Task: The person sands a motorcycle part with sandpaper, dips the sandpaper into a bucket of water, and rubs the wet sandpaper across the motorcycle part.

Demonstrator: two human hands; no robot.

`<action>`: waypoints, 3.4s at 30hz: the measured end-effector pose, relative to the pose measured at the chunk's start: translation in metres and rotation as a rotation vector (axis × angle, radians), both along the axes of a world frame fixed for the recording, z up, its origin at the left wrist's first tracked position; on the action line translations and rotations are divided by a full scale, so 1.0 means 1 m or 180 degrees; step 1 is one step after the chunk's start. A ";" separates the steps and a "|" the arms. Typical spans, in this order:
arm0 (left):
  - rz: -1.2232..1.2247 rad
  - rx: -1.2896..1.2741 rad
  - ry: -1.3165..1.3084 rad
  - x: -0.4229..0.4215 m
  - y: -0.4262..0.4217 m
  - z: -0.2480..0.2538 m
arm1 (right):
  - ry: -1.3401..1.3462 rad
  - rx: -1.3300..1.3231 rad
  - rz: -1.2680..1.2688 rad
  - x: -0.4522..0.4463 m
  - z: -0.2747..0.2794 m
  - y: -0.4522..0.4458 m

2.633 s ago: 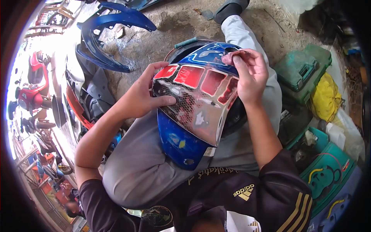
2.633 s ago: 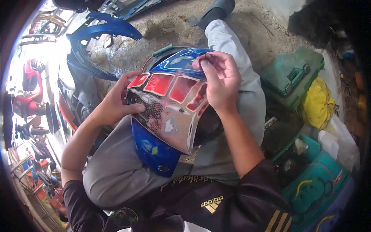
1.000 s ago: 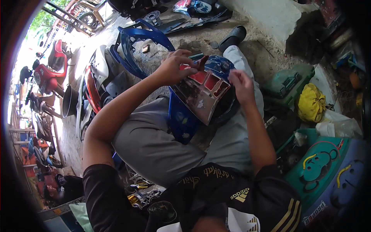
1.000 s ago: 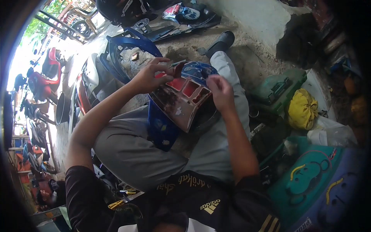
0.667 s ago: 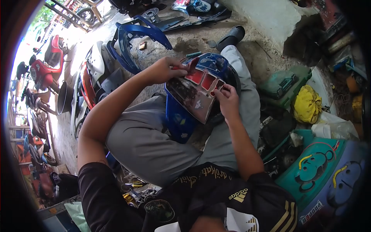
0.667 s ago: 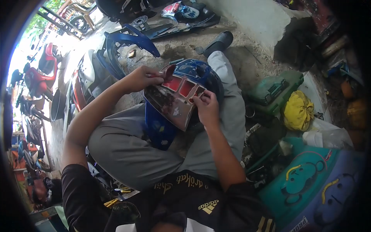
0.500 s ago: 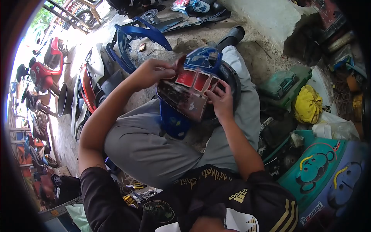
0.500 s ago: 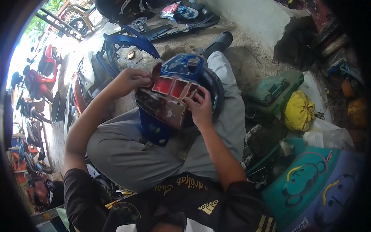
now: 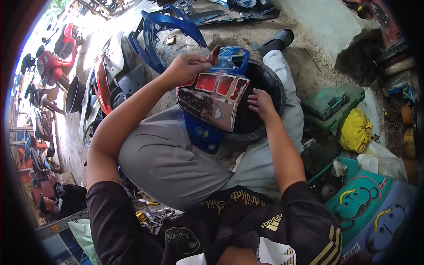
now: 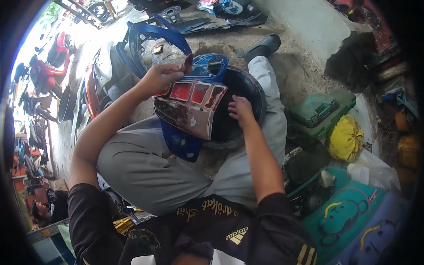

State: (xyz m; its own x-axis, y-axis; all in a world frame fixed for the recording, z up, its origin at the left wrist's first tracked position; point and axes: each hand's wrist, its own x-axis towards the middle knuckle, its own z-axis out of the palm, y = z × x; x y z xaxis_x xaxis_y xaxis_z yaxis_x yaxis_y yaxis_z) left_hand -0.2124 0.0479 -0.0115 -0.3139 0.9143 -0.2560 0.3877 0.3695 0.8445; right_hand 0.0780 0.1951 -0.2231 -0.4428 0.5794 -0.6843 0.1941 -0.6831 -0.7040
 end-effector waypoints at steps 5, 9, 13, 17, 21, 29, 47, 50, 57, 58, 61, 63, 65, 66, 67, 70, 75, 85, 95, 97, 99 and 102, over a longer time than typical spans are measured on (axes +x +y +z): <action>-0.0080 0.0071 -0.0388 -0.015 0.005 -0.010 | -0.0847 -0.0135 0.0356 -0.060 -0.044 0.054; -0.0061 0.0008 -0.0635 -0.011 0.003 -0.006 | -0.1005 -0.0029 0.0351 -0.077 -0.187 0.087; -0.0208 0.0120 -0.0218 -0.012 0.009 -0.006 | -0.0829 -0.0579 0.0006 -0.070 -0.159 0.048; -0.0633 0.0371 0.0236 -0.001 0.011 0.000 | -0.0436 -0.1311 -0.0391 -0.061 -0.140 0.026; -0.0677 0.0279 -0.0139 -0.004 0.015 -0.012 | -0.0241 -0.1314 -0.0147 -0.049 -0.107 0.034; -0.0322 0.0118 -0.0180 -0.007 0.018 0.000 | -0.0118 -0.0626 0.0347 -0.026 0.062 0.043; -0.0005 0.0006 -0.0149 -0.016 0.018 -0.015 | -0.0525 0.1533 0.1644 -0.106 0.203 -0.002; -0.0005 -0.0009 -0.0426 -0.015 0.011 -0.010 | -0.0709 0.1611 0.1295 -0.068 0.180 0.019; -0.0081 0.0133 -0.0370 -0.027 0.011 -0.031 | -0.1375 0.0427 0.0931 -0.012 0.033 0.026; -0.0060 0.0069 -0.0345 -0.023 0.010 -0.025 | -0.1627 0.0528 0.1094 -0.015 0.009 0.025; 0.0000 -0.0052 -0.0302 -0.015 0.009 -0.009 | -0.2082 0.0875 0.1487 -0.034 -0.094 0.042; 0.0028 -0.0106 -0.0316 -0.011 0.008 -0.007 | -0.2004 0.1163 0.1610 -0.035 -0.195 0.065; 0.0030 -0.0138 -0.0307 -0.014 0.010 -0.007 | -0.2059 0.1077 0.1715 -0.051 -0.183 0.055; -0.0013 -0.0038 -0.0405 -0.017 0.011 -0.015 | -0.2000 0.0902 0.1714 -0.054 -0.174 0.049; -0.0066 -0.0024 -0.0377 -0.017 0.012 -0.017 | -0.1892 0.0621 0.1642 -0.056 -0.166 0.044; -0.0126 0.0084 -0.0461 -0.019 0.013 -0.018 | -0.1236 -0.0409 0.1252 -0.051 -0.136 0.031; -0.0091 -0.0043 -0.0463 -0.018 0.011 -0.010 | -0.0482 -0.1448 0.1207 -0.042 -0.088 0.038; 0.0002 0.0098 -0.0383 -0.018 0.015 -0.021 | -0.0310 -0.0469 0.1060 -0.024 0.111 0.080; 0.0140 0.0481 -0.0338 -0.019 0.012 -0.033 | 0.0396 0.0449 0.1793 -0.108 0.227 -0.002; 0.0054 0.0449 -0.0440 -0.020 0.014 -0.037 | 0.0549 0.0435 0.1705 -0.103 0.214 0.004; 0.0067 0.0386 -0.0455 -0.021 0.010 -0.034 | 0.0730 0.0495 0.1512 -0.079 0.192 0.026; 0.0163 0.0240 -0.0307 -0.016 0.009 -0.021 | 0.0265 0.0642 0.0840 -0.036 0.160 0.047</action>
